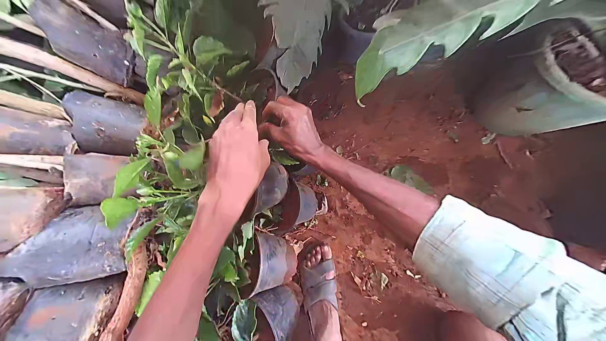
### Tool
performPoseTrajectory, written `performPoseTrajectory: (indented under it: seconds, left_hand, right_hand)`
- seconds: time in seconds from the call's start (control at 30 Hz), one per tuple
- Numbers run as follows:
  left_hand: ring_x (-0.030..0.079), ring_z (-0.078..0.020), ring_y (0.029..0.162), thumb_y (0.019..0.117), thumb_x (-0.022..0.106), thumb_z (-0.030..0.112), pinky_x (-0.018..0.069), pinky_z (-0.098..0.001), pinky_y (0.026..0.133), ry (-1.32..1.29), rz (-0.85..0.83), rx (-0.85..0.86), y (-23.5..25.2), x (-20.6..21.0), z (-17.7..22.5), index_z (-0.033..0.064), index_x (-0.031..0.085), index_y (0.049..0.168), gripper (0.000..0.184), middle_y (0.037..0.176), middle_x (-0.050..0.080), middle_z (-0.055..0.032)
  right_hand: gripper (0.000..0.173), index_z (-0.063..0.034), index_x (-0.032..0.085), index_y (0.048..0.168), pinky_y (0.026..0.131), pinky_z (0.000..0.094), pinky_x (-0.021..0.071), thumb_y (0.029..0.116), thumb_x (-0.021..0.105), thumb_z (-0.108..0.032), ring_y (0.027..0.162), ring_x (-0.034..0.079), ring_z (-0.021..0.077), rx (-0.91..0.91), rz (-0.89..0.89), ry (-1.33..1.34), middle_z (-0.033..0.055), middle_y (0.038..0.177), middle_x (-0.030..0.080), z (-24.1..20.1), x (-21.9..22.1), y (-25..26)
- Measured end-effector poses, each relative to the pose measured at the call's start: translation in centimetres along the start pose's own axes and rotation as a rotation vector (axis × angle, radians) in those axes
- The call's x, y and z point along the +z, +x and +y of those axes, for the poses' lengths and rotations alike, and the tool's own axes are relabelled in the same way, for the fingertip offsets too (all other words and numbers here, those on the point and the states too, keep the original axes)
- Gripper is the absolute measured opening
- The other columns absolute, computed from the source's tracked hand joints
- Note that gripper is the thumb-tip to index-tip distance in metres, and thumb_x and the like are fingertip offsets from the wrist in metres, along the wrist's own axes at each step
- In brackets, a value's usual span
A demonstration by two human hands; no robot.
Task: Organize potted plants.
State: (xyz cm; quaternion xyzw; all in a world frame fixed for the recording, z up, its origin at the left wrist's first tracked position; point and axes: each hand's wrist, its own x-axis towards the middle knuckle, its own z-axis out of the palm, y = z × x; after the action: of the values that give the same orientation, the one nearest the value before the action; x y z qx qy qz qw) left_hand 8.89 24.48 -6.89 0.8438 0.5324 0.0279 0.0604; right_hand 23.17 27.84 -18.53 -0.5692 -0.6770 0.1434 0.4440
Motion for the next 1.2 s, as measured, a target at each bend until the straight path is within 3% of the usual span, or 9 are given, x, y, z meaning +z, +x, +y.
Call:
performPoseTrajectory:
  seconds: [0.13,0.23,0.33,0.4,0.47,0.57,0.73,0.97,1.2]
  left_hand:
    - [0.065,-0.0522,0.106,0.0842,0.080,0.010,0.0551,-0.0680,0.084,-0.003,-0.154,-0.096,5.1,3.9,-1.4,-0.0020,0.040,0.151,0.079,0.134,0.057,-0.0320]
    - [0.067,-0.0491,0.105,0.0875,0.078,0.013,0.0536,-0.0681,0.087,-0.059,-0.175,-0.092,6.5,5.0,-3.0,0.0057,0.038,0.157,0.080,0.129,0.063,-0.0283]
    - [0.065,-0.0444,0.116,0.0892,0.082,0.034,0.0494,-0.0667,0.098,-0.113,-0.227,-0.055,7.4,4.6,-4.5,0.0112,0.037,0.159,0.086,0.136,0.063,-0.0225]
    - [0.065,-0.0463,0.116,0.0884,0.082,0.036,0.0484,-0.0689,0.097,-0.119,-0.246,-0.033,7.5,4.3,-4.8,0.0103,0.039,0.158,0.086,0.134,0.064,-0.0237]
    - [0.062,-0.0459,0.122,0.0881,0.083,0.034,0.0463,-0.0701,0.100,-0.153,-0.259,-0.010,8.1,3.9,-5.7,0.0132,0.039,0.158,0.085,0.141,0.061,-0.0210]
    - [0.062,-0.0453,0.121,0.0844,0.086,0.024,0.0497,-0.0693,0.096,-0.262,-0.249,0.017,7.7,3.8,-8.4,0.0184,0.042,0.158,0.086,0.144,0.059,-0.0177]
    - [0.056,-0.0224,0.136,0.0816,0.088,0.022,0.0491,-0.0490,0.112,-0.330,-0.328,0.047,9.7,4.5,-10.0,0.0198,0.041,0.158,0.089,0.154,0.052,-0.0077]
    - [0.060,-0.0282,0.132,0.0843,0.086,0.023,0.0506,-0.0571,0.107,-0.264,-0.334,0.058,9.7,4.6,-9.1,0.0258,0.041,0.159,0.087,0.153,0.054,-0.0077]
    - [0.062,-0.0313,0.127,0.0841,0.085,0.019,0.0503,-0.0594,0.105,-0.190,-0.351,0.083,9.0,4.4,-8.2,0.0265,0.043,0.157,0.084,0.147,0.058,-0.0110]
  right_hand:
    - [0.016,-0.0107,0.076,0.102,0.075,0.0457,0.0574,0.0861,0.075,-0.014,0.083,0.067,0.0247,0.061,-0.003,0.090,0.0097,0.091,0.068,-0.3,0.1,-0.2]
    - [0.042,-0.0104,0.067,0.129,0.076,0.0396,0.0599,0.0889,0.078,-0.018,0.082,0.070,0.0166,0.116,-0.077,0.390,0.0060,0.094,0.072,1.2,-2.0,-0.1]
    - [0.067,-0.0106,0.049,0.149,0.088,0.0454,0.0620,0.0893,0.078,-0.016,0.103,0.072,0.0257,0.362,-0.127,0.423,0.0152,0.119,0.069,5.3,-4.3,-0.2]
    - [0.077,-0.0130,0.037,0.158,0.104,0.0514,0.0523,0.0939,0.074,-0.035,0.127,0.061,0.0307,0.478,-0.239,0.349,0.0174,0.146,0.056,8.3,-3.4,-0.8]
    - [0.075,-0.0131,0.043,0.156,0.111,0.0563,0.0439,0.0949,0.070,-0.046,0.136,0.054,0.0318,0.479,-0.255,0.333,0.0161,0.152,0.051,9.2,-1.9,-0.7]
    - [0.071,-0.0141,0.055,0.146,0.106,0.0573,0.0472,0.0898,0.074,-0.053,0.128,0.060,0.0302,0.478,-0.202,0.346,0.0146,0.143,0.059,8.9,-0.9,-0.4]
    - [0.067,-0.0143,0.059,0.140,0.097,0.0528,0.0541,0.0878,0.077,-0.052,0.115,0.067,0.0257,0.456,-0.143,0.349,0.0114,0.131,0.066,9.5,-0.7,-1.1]
    - [0.065,-0.0116,0.057,0.136,0.087,0.0476,0.0585,0.0876,0.076,-0.051,0.102,0.070,0.0217,0.496,-0.019,0.466,0.0108,0.119,0.069,9.9,0.8,-2.3]
    - [0.053,-0.0069,0.063,0.129,0.091,0.0370,0.0589,0.0928,0.072,-0.044,0.104,0.070,0.0142,0.402,0.195,0.430,0.0079,0.119,0.071,9.1,2.3,-5.2]
